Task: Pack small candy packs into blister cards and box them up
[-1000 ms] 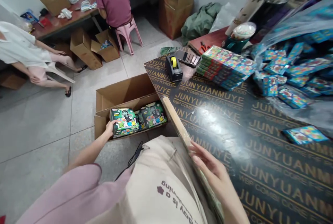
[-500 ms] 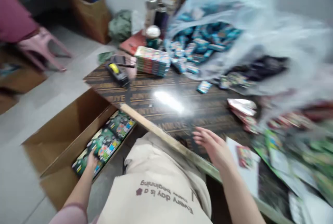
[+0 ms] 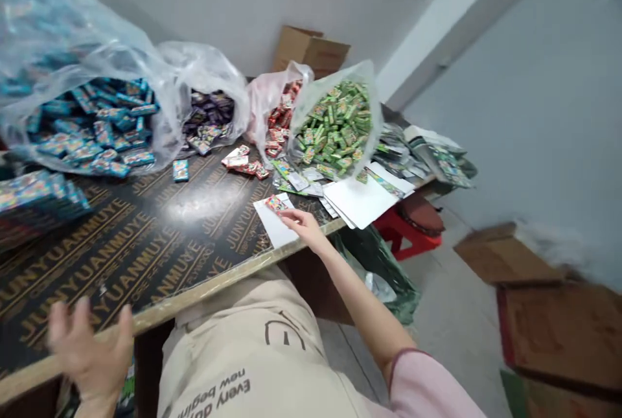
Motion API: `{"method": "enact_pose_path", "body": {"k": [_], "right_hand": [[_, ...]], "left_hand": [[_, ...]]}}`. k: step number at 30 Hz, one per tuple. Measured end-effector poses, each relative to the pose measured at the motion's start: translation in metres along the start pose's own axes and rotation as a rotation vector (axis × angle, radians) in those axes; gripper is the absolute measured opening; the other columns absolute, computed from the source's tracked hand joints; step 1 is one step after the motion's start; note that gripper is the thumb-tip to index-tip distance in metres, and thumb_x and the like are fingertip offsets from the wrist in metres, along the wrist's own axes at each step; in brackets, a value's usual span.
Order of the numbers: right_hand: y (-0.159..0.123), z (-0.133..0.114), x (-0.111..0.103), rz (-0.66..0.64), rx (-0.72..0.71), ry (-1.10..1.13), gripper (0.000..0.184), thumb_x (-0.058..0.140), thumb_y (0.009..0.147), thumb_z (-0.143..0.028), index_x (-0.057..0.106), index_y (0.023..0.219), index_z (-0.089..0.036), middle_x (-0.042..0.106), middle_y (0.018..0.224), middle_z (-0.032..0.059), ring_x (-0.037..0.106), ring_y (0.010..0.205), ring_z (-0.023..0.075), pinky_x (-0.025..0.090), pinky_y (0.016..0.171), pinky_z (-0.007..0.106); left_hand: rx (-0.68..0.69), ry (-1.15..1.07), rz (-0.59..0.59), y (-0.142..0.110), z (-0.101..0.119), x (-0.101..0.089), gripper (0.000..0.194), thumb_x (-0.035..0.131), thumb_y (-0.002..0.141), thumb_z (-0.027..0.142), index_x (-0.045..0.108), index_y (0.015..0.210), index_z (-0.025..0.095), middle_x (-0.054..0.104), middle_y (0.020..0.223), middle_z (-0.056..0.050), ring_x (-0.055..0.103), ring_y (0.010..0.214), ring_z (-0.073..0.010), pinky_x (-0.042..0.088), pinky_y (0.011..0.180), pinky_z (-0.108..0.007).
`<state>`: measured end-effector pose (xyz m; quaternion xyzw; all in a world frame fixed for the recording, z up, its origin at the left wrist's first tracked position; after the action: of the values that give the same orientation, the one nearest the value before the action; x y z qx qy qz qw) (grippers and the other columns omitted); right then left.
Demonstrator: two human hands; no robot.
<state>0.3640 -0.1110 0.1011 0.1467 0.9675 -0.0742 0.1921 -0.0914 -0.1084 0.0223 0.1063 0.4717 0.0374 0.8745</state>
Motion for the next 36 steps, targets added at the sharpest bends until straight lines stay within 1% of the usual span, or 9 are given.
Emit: {"method": "enact_pose_path", "body": {"k": [4,9,13,18,23,27,32,34,36], "right_hand": [[-0.017,0.036,-0.073,0.222,0.062,-0.006,0.041,0.06,0.077,-0.048,0.067,0.102,-0.016,0.07,0.101,0.0095,0.063,0.088,0.0217,0.048,0.079,0.035],[-0.013,0.096,-0.101,0.407,0.022,-0.33,0.044,0.053,0.079,-0.049,0.068,0.101,-0.014,0.067,0.103,0.0152,0.06,0.096,0.0277,0.046,0.086,0.045],[0.036,0.111,-0.1,0.442,-0.098,-0.666,0.043,0.05,0.083,-0.044,0.067,0.106,-0.011,0.058,0.121,0.0213,0.049,0.115,0.0326,0.036,0.099,0.048],[0.133,0.09,-0.092,0.241,-0.09,-0.911,0.068,0.051,0.085,-0.051,0.04,0.139,-0.012,0.037,0.144,0.0243,0.03,0.134,0.0372,0.03,0.101,0.049],[0.176,0.088,-0.068,0.074,0.018,-1.114,0.066,0.043,0.09,-0.048,0.035,0.139,-0.004,0.047,0.129,0.0339,0.046,0.118,0.0396,0.038,0.09,0.047],[0.173,0.077,-0.066,-0.02,-0.023,-1.186,0.039,0.039,0.093,-0.025,0.054,0.115,0.003,0.062,0.099,0.0311,0.062,0.096,0.0325,0.043,0.079,0.037],[0.14,0.002,-0.075,0.108,-0.076,-1.186,0.032,0.039,0.091,-0.022,0.062,0.098,-0.001,0.066,0.074,0.0256,0.067,0.073,0.0318,0.046,0.064,0.037],[0.106,-0.04,-0.047,0.168,-0.216,-1.084,0.034,0.035,0.092,-0.024,0.064,0.098,-0.009,0.067,0.069,0.0192,0.067,0.067,0.0293,0.047,0.062,0.036],[0.063,-0.073,0.004,0.035,-0.425,-0.882,0.036,0.032,0.091,-0.025,0.064,0.106,-0.017,0.067,0.066,0.0131,0.066,0.06,0.0273,0.048,0.059,0.037]], "left_hand": [[0.194,0.201,-0.051,0.041,0.067,0.033,0.06,0.041,0.089,0.043,0.032,0.144,0.021,0.012,0.157,-0.013,0.014,0.143,-0.0366,0.02,0.112,-0.058],[0.074,0.367,-0.183,0.046,0.056,0.057,0.061,0.037,0.09,0.048,0.042,0.139,0.012,0.026,0.151,-0.022,0.019,0.142,-0.037,0.026,0.108,-0.057],[0.024,0.418,-0.235,0.047,0.05,0.056,0.061,0.04,0.089,0.048,0.043,0.138,0.012,0.033,0.149,-0.021,0.027,0.139,-0.035,0.03,0.108,-0.052],[-0.013,0.419,-0.228,0.05,0.055,0.053,0.059,0.041,0.087,0.046,0.045,0.137,0.013,0.035,0.148,-0.019,0.031,0.137,-0.0353,0.031,0.108,-0.05],[-0.126,0.267,-0.183,0.063,0.055,0.049,0.047,0.051,0.082,0.045,0.057,0.122,0.021,0.049,0.139,-0.012,0.044,0.128,-0.0365,0.035,0.104,-0.054],[-0.171,-0.09,-0.149,0.092,0.091,0.052,0.034,0.062,0.076,0.041,0.066,0.104,0.022,0.056,0.129,-0.008,0.048,0.124,-0.0342,0.031,0.109,-0.047],[-0.147,-0.7,-0.348,0.116,0.196,0.078,0.037,0.068,0.072,0.041,0.067,0.103,0.021,0.06,0.122,-0.011,0.049,0.122,-0.0294,0.029,0.11,-0.046],[-0.206,-0.989,-0.412,0.119,0.236,0.088,0.057,0.075,0.065,0.041,0.06,0.117,0.022,0.056,0.129,-0.014,0.049,0.121,-0.0299,0.032,0.107,-0.046],[-0.227,-1.251,-0.364,0.123,0.262,0.09,0.078,0.082,0.054,0.038,0.054,0.125,0.026,0.047,0.139,-0.011,0.043,0.128,-0.0292,0.033,0.106,-0.041]]}}
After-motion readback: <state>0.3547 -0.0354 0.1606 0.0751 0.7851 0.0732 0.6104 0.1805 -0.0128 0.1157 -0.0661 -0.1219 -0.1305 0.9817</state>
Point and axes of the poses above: each hand's wrist, its own y-axis towards the middle knuckle, its own x-axis out of the palm, z = x × y, the point moved 5 cm from there along y, towards the middle knuckle
